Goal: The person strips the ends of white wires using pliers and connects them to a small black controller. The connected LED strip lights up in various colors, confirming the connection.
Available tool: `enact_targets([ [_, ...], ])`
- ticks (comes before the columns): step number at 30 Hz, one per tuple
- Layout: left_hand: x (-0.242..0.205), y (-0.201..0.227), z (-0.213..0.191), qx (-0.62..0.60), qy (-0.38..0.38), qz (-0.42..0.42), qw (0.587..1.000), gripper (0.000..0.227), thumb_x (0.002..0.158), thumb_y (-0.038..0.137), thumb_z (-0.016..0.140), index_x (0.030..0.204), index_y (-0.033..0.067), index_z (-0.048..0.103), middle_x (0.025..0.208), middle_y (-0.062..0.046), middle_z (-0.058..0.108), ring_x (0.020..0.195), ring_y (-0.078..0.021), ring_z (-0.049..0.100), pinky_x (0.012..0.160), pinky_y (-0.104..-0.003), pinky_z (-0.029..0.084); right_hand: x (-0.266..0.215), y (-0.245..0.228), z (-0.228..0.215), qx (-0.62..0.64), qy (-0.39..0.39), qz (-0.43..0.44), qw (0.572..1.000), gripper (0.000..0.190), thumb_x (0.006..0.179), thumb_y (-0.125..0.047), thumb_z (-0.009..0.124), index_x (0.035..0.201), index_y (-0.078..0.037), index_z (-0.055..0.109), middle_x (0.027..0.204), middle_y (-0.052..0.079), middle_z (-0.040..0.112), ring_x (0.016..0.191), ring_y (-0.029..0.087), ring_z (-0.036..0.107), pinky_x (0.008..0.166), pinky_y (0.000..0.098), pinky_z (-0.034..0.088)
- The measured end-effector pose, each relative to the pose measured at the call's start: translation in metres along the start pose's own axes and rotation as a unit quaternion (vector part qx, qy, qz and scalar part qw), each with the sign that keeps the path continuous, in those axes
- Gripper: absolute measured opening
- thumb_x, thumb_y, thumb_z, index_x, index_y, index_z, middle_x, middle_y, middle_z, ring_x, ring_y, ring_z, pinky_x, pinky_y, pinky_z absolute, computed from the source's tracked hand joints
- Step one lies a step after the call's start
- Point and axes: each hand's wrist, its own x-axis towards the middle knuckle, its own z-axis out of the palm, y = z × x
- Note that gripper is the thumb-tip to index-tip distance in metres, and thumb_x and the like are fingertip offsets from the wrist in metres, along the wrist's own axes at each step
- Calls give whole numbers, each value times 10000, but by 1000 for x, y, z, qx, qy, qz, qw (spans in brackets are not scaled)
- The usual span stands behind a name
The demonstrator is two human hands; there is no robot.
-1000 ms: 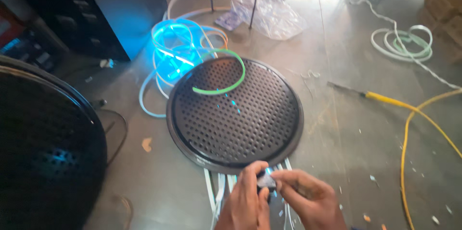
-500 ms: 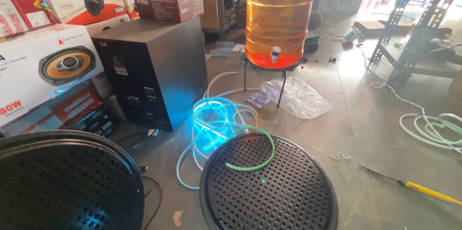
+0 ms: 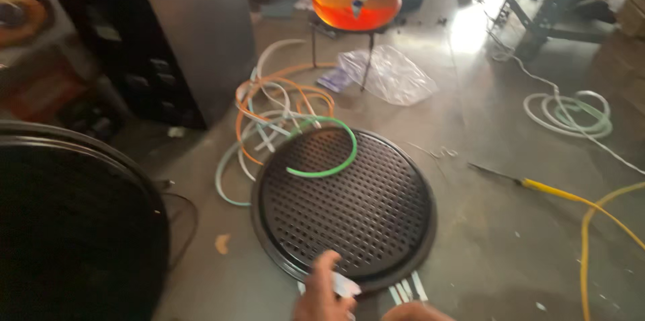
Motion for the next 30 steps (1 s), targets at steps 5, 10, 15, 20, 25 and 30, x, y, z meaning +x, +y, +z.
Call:
enact_targets([
  [5,-8,16,-32,4,48,-36,998,704,761,13,680,1420,156,479,1195,-180,669,1117,-332,684,918,-425,536,-28,18,13,-83,63,33,994,181,787,-348,789,956,-289,760,904,-31,767,869,166,770,787,340,610],
  [10,-10,41,-43,-9,-10,-79,997,685,813,54,661,1450,172,438,1210,-171,656,1106,-335,673,908,-422,529,-59,-10,-10,-147,270,53,950,231,784,-279,738,1014,-288,728,961,1,711,868,239,760,768,401,605],
  [15,-14,45,-42,-36,-14,-75,996,685,806,49,650,1447,173,442,1155,-160,681,1065,-323,708,898,-412,544,-69,-44,-21,-193,224,113,949,264,829,-365,729,1071,-269,684,1034,4,671,959,277,730,822,444,590],
  [20,-13,36,-46,-49,-28,-26,998,683,814,22,642,1454,100,416,1217,-213,633,1120,-372,655,930,-437,511,-71,-68,-15,-260,194,123,938,292,867,-414,656,1117,-265,626,1087,-28,663,988,272,724,816,475,588],
  [25,-14,33,-44,-58,-39,-20,997,684,819,17,630,1459,77,398,1256,-221,607,1137,-373,641,952,-445,496,-71,-78,-11,-295,195,178,918,277,883,-481,625,1047,-258,611,1072,-24,671,969,234,746,820,460,601],
  [30,-15,33,-44,-61,-25,9,998,678,818,13,637,1453,61,404,1274,-242,604,1146,-399,626,944,-462,495,-68,-82,-16,-296,172,191,920,290,895,-476,627,1072,-248,597,1095,-11,676,957,254,743,824,468,596],
])
